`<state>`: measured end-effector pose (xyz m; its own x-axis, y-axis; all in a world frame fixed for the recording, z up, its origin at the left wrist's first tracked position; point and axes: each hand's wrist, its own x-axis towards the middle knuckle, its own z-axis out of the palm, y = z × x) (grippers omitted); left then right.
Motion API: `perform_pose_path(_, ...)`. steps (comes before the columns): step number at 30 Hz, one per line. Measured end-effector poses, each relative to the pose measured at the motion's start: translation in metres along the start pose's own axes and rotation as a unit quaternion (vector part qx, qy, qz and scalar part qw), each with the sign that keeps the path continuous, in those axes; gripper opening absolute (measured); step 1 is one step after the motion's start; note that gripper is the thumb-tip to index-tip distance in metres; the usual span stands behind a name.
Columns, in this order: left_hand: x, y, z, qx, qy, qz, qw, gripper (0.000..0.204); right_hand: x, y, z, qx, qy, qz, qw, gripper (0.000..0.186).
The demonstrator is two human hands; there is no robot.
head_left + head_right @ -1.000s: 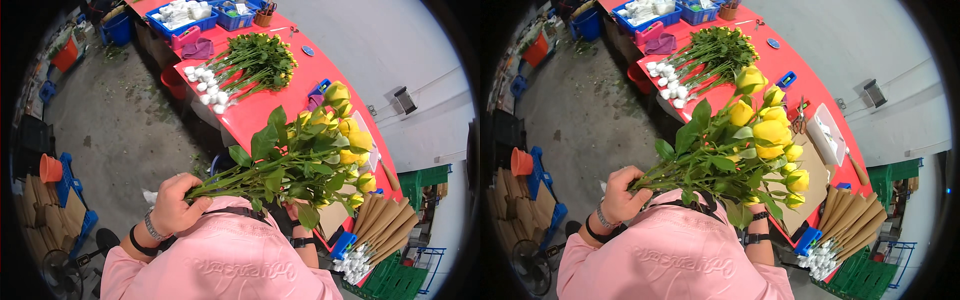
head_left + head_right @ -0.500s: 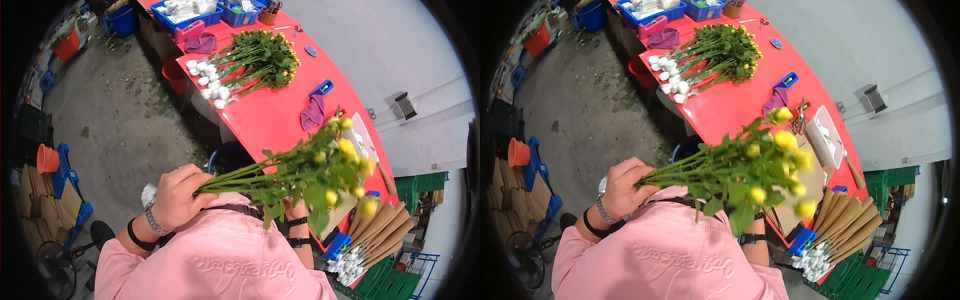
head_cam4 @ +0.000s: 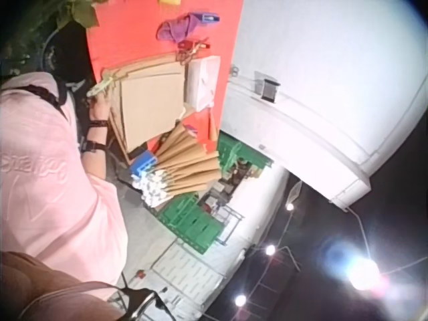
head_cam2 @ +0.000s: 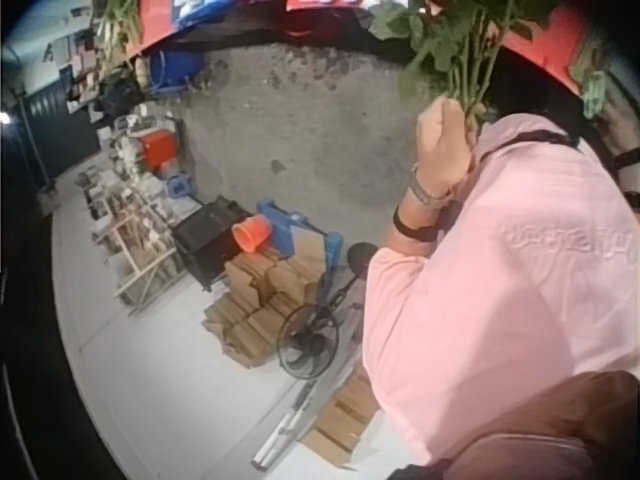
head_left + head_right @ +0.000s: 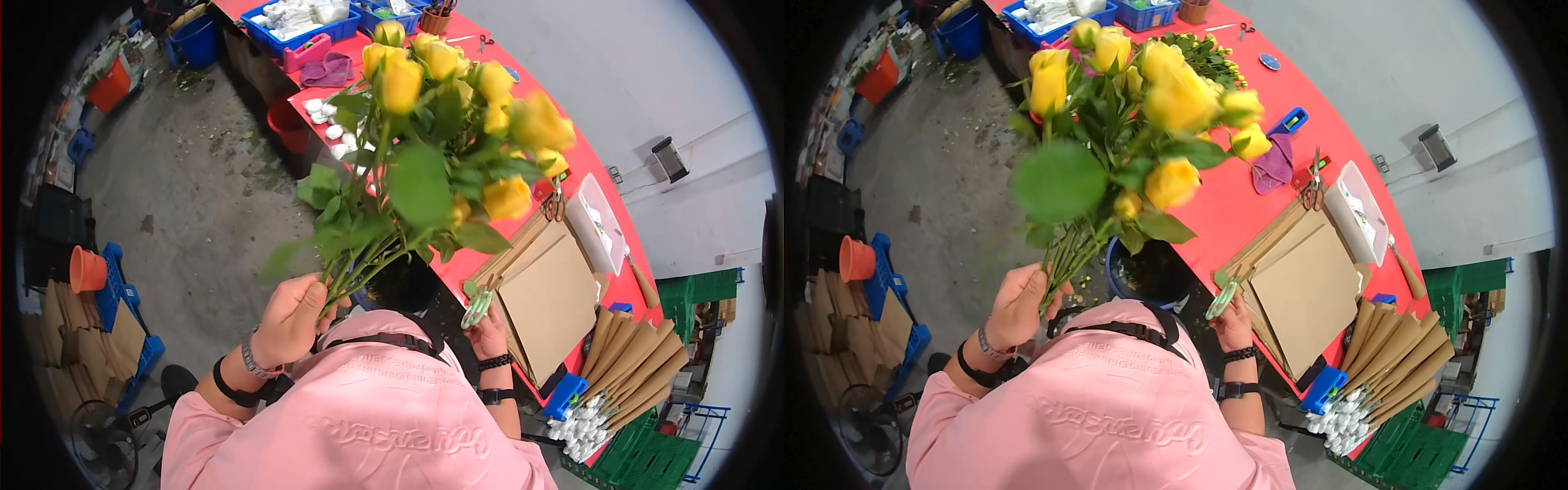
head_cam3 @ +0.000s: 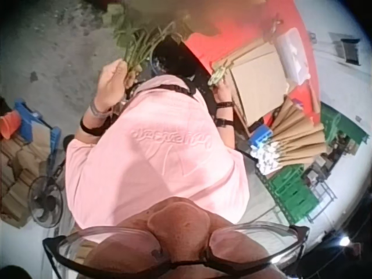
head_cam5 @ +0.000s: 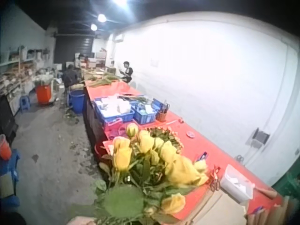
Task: The person assembles small bouquets of yellow roses, trims the stems with scissors, and wraps each bouquet in brown paper. The wrapped bouquets are placed on the table next to previously completed units.
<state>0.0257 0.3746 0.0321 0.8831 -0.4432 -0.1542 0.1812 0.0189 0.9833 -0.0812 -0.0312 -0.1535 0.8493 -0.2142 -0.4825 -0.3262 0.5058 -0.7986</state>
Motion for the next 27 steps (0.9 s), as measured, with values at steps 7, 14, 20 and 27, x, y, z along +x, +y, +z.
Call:
perform_pose_path(7, 0.001, 0.002, 0.003, -0.051, -0.011, -0.074, 0.996, 0.051, 0.009, 0.002, -0.007, -0.048, 0.016, 0.019, 0.999, 0.046)
perform_pose_path(14, 0.000, 0.010, 0.014, 0.010, -0.022, -0.087, 0.996, 0.032, 0.105, 0.019, -0.022, -0.258, 0.106, 0.076, 0.957, 0.069)
perform_pose_path(20, -0.002, 0.020, 0.019, 0.052, -0.023, -0.070, 0.996, 0.027, 0.180, 0.034, -0.058, -0.225, 0.165, -0.015, 0.960, 0.069)
perform_pose_path(27, 0.002, 0.013, 0.021, 0.108, -0.018, -0.016, 0.994, 0.028, 0.099, -0.010, 0.030, -0.258, 0.015, 0.026, 0.966, 0.048)
